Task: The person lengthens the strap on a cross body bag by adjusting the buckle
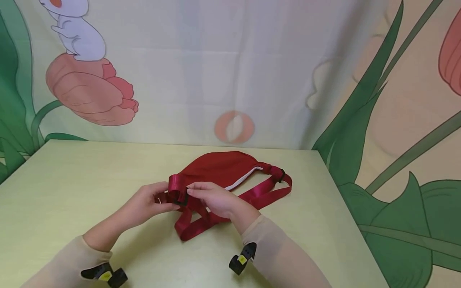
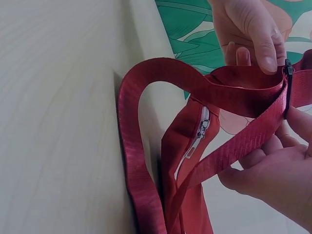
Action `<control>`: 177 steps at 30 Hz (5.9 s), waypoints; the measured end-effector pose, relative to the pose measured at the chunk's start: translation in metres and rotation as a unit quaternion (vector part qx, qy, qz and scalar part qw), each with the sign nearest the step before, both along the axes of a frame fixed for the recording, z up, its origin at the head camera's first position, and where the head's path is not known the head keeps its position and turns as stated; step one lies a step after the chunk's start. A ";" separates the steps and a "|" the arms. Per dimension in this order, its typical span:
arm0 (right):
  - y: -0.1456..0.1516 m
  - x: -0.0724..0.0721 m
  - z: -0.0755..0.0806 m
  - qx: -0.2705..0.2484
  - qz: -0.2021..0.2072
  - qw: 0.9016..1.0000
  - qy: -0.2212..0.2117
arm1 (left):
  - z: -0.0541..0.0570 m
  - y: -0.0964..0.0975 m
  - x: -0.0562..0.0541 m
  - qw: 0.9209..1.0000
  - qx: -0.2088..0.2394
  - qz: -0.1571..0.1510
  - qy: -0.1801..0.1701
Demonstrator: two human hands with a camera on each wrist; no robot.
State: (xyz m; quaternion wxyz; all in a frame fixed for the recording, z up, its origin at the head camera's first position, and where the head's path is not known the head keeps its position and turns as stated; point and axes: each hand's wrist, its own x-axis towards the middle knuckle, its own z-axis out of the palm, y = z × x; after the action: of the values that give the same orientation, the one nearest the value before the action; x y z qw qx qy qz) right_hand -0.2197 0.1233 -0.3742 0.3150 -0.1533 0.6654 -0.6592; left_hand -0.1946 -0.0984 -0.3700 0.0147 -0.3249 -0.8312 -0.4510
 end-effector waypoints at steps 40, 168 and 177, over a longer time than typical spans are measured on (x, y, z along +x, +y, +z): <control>-0.002 0.004 0.008 -0.002 0.002 1.000 0.009 | 0.000 -0.005 0.004 0.994 0.040 0.033 -0.099; -0.001 0.009 0.009 0.071 -0.055 0.993 0.080 | -0.009 -0.042 -0.004 0.949 -0.209 0.169 0.168; -0.011 0.012 0.002 0.094 -0.063 0.990 0.080 | -0.010 -0.043 0.008 0.946 -0.243 0.160 0.140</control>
State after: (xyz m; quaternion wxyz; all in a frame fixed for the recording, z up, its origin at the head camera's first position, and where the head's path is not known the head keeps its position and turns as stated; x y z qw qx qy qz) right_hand -0.2077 0.1123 -0.3725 0.2314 -0.1333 0.7556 -0.5981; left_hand -0.1862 -0.1411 -0.3801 0.1238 -0.2410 -0.9461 -0.1773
